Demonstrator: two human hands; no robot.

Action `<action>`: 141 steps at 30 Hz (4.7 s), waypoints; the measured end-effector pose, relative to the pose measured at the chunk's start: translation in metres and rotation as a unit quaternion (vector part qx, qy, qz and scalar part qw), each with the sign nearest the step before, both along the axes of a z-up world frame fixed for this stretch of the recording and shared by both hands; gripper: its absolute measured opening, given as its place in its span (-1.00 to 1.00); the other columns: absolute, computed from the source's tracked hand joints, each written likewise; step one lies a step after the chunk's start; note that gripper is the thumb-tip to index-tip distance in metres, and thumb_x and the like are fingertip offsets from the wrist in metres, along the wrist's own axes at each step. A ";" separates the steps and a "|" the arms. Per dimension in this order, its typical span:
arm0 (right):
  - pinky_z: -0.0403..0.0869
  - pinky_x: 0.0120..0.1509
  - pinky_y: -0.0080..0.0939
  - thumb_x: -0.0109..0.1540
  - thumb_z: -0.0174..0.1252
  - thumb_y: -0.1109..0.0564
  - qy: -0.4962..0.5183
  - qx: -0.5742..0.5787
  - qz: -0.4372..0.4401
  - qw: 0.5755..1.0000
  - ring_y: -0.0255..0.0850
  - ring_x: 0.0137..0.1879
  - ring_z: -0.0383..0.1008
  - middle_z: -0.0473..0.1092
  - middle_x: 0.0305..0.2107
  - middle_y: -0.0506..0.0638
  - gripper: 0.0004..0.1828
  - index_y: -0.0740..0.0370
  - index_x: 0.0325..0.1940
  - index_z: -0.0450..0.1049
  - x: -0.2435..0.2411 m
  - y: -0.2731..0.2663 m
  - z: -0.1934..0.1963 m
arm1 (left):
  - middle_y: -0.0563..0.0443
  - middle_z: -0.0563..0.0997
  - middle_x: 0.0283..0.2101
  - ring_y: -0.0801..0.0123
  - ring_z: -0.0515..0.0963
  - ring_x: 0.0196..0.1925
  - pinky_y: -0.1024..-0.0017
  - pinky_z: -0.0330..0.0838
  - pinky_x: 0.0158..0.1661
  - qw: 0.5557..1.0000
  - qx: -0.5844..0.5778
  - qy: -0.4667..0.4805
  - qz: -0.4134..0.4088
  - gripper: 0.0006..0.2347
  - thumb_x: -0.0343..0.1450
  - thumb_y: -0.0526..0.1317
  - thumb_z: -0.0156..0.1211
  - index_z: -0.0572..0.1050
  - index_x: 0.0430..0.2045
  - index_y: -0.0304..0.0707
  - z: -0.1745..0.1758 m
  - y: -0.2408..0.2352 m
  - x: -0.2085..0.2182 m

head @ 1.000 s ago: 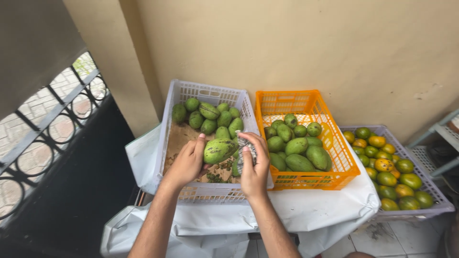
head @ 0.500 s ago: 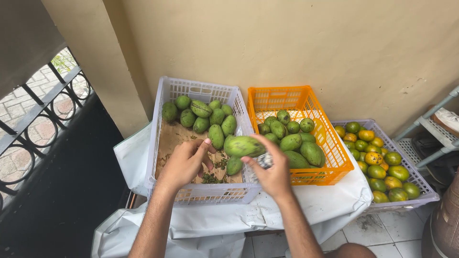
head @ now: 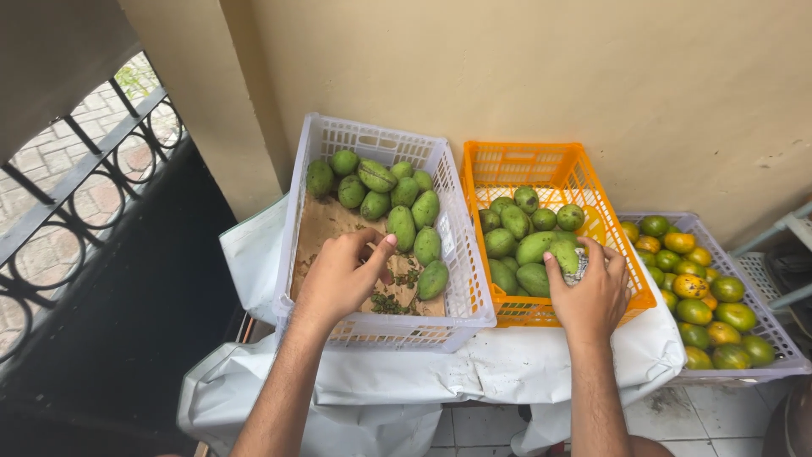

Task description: The person picks green mangoes from a white crate and wipes each one with a cloth. The person rotates the mangoes to clean different sides and places them back into the crate. The process is repeated for several mangoes.

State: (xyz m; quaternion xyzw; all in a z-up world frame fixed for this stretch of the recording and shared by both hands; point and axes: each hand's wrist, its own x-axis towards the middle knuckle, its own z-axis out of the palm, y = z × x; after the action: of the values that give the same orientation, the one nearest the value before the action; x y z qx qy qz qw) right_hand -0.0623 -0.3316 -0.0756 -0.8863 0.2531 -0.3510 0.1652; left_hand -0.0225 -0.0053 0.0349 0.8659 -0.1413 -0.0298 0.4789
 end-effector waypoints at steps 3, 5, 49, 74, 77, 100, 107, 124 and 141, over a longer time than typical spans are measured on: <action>0.35 0.13 0.16 0.26 0.30 -0.11 -0.091 -0.097 -0.018 0.991 0.13 0.16 0.38 0.28 0.04 0.04 -0.58 -0.02 0.17 0.49 0.006 -0.005 -0.025 | -0.15 0.70 -0.56 0.17 0.61 -0.59 0.25 0.49 -0.38 0.999 0.032 -0.011 -0.020 -0.69 0.49 -0.08 0.02 0.65 -0.31 -0.35 -0.004 -0.001 0.004; 0.35 0.11 0.12 0.25 0.28 -0.06 -0.115 -0.118 -0.013 0.986 0.10 0.14 0.38 0.27 0.03 0.01 -0.62 -0.03 0.14 0.51 0.010 -0.012 -0.034 | -0.17 0.72 -0.50 0.12 0.66 -0.52 0.22 0.51 -0.32 0.996 0.078 -0.023 -0.038 -0.70 0.49 -0.11 0.03 0.65 -0.25 -0.37 0.003 -0.006 0.001; 0.42 0.06 -0.06 0.38 -0.08 0.37 -0.334 0.096 0.157 0.924 0.03 -0.11 0.43 0.24 0.11 0.30 -0.69 0.39 0.23 0.20 0.006 0.039 0.026 | -0.26 0.51 0.12 0.13 0.60 0.14 0.25 0.69 0.04 0.974 0.007 0.107 -0.198 -0.54 0.40 -0.09 0.18 0.27 0.18 -0.13 -0.006 0.041 0.118; 0.35 0.36 0.28 0.34 0.01 0.15 -0.040 0.133 0.485 0.863 0.21 0.30 0.37 0.31 0.10 0.10 -0.67 0.10 0.17 0.50 0.025 0.189 0.062 | -0.17 0.72 -0.24 0.10 0.69 -0.33 0.29 0.63 -0.29 0.964 0.137 -0.056 -0.219 -0.66 0.19 -0.18 0.52 0.64 -0.23 -0.35 0.005 0.028 0.060; 0.33 0.35 0.25 0.35 -0.02 0.17 -0.066 0.209 0.501 0.837 0.19 0.25 0.42 0.40 0.00 0.14 -0.71 0.15 0.09 0.54 0.029 0.182 0.060 | -0.23 0.69 -0.18 0.06 0.70 -0.28 0.23 0.61 -0.26 0.969 0.163 -0.043 -0.181 -0.64 0.25 -0.18 0.48 0.60 -0.17 -0.43 0.016 0.019 0.029; 0.35 0.31 0.26 0.39 -0.08 0.16 -0.191 0.159 0.468 0.848 0.22 0.25 0.41 0.38 0.03 0.14 -0.72 0.15 0.06 0.52 0.012 0.185 0.061 | -0.35 0.69 -0.14 -0.26 0.68 -0.04 -0.06 0.57 -0.05 0.983 0.113 -0.146 -0.004 -0.57 0.26 -0.34 0.40 0.39 0.00 -0.24 -0.038 0.009 0.006; 0.42 0.28 0.23 0.36 0.01 0.17 -0.137 0.128 0.485 0.854 0.15 0.20 0.46 0.42 -0.04 0.11 -0.79 0.15 -0.05 0.56 0.020 0.188 0.055 | -0.24 0.70 -0.04 -0.24 0.64 0.04 -0.12 0.53 0.00 0.988 0.096 -0.112 -0.041 -0.53 0.21 -0.36 0.40 0.45 0.02 -0.18 -0.032 0.008 0.008; 0.40 0.25 0.21 0.42 -0.10 0.12 -0.103 0.298 0.418 0.852 0.20 0.06 0.53 0.52 -0.16 0.22 -0.69 0.23 -0.06 0.57 0.019 0.176 0.054 | -0.08 0.71 0.02 -0.23 0.63 0.08 -0.06 0.53 0.03 0.991 0.056 -0.093 -0.075 -0.47 0.19 -0.43 0.46 0.25 -0.05 -0.17 -0.031 0.013 0.006; 0.33 0.32 0.12 0.42 -0.13 -0.01 -0.151 0.374 0.435 0.805 0.01 0.25 0.40 0.52 -0.02 0.23 -0.63 0.20 0.11 0.48 0.029 0.157 0.044 | -0.44 0.57 0.07 -0.34 0.65 0.02 -0.06 0.64 0.03 0.991 -0.050 -0.048 -0.111 -0.56 0.26 -0.41 0.41 0.46 0.03 -0.47 0.006 0.009 -0.012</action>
State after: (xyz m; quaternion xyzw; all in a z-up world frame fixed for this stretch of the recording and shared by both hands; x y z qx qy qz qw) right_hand -0.0328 -0.1743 -0.0316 -0.7089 -0.0754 -0.2504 0.6550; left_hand -0.0348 0.0035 0.0405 0.8202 -0.2613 -0.0339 0.5078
